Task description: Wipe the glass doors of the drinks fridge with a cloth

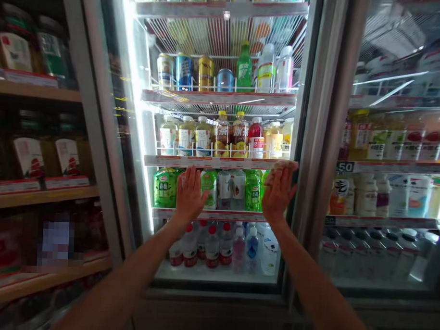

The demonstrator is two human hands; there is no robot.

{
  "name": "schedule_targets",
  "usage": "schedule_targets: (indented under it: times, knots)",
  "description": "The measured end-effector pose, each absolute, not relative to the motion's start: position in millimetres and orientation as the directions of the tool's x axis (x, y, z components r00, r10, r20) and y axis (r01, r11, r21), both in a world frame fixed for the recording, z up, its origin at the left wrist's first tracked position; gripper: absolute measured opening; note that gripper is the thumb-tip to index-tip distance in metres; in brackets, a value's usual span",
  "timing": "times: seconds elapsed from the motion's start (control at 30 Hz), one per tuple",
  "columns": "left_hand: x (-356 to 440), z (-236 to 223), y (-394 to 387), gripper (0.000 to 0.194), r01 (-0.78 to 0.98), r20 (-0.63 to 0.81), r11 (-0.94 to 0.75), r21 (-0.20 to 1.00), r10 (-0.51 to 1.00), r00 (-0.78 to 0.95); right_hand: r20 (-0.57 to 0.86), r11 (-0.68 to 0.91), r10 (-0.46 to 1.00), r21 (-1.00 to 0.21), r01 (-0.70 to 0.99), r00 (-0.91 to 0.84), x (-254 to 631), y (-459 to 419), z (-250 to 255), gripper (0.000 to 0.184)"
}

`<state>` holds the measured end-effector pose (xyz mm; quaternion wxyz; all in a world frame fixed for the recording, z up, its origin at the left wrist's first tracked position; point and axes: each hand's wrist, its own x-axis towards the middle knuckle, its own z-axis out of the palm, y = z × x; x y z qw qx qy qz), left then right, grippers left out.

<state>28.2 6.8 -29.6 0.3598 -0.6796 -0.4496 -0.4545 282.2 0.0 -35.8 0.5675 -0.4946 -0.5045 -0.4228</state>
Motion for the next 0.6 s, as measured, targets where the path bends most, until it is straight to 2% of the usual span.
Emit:
schedule_targets:
  times: [0.13,0.17,0.2,0.33,0.37,0.4,0.43,0.53,0.6]
  knots:
    - [29.4,-30.7,7.8,0.067,0.941,0.948,-0.331,-0.077,0.267,0.171,0.966,0.233,0.122,0.195,0.953,-0.228,256.9,-2.3,-49.1,0.051]
    - [29.1,-30.7,7.8,0.066,0.940,0.948,-0.332,-0.079,0.265,0.174,0.959,0.233,0.127,0.220,0.947,-0.254,257.9,-2.4,-51.6,0.050]
    - [28.7,-30.6,7.8,0.066,0.939,0.947,-0.334,-0.082,0.267,0.177,0.968,0.215,0.117,0.194,0.957,-0.223,262.8,-2.2,-52.6,0.051]
    - [29.0,-31.3,9.0,0.067,0.932,0.945,-0.356,-0.071,0.276,0.177,0.987,0.107,0.031,-0.162,0.981,0.159,292.2,-0.1,-46.1,0.055]
    - [29.7,-32.0,9.9,0.069,0.931,0.947,-0.359,-0.065,0.272,0.171,0.979,0.103,0.024,-0.203,0.974,0.201,293.5,-0.2,-44.9,0.055]
    - [30.4,-32.7,11.0,0.070,0.931,0.950,-0.360,-0.059,0.265,0.163,0.983,0.113,0.039,-0.184,0.976,0.181,290.9,-0.9,-44.9,0.055]
    - [31.1,-33.4,12.2,0.070,0.932,0.954,-0.358,-0.055,0.256,0.155,0.992,0.135,0.068,-0.114,0.984,0.106,285.5,-2.1,-46.2,0.055]
    - [32.0,-35.0,14.9,0.071,0.933,0.960,-0.356,-0.056,0.239,0.149,0.974,0.215,0.135,0.148,0.965,-0.180,267.8,-6.8,-52.1,0.054]
    - [31.8,-35.2,15.3,0.071,0.931,0.958,-0.357,-0.068,0.238,0.162,0.979,0.207,0.111,0.148,0.967,-0.174,268.5,-8.7,-49.5,0.055]
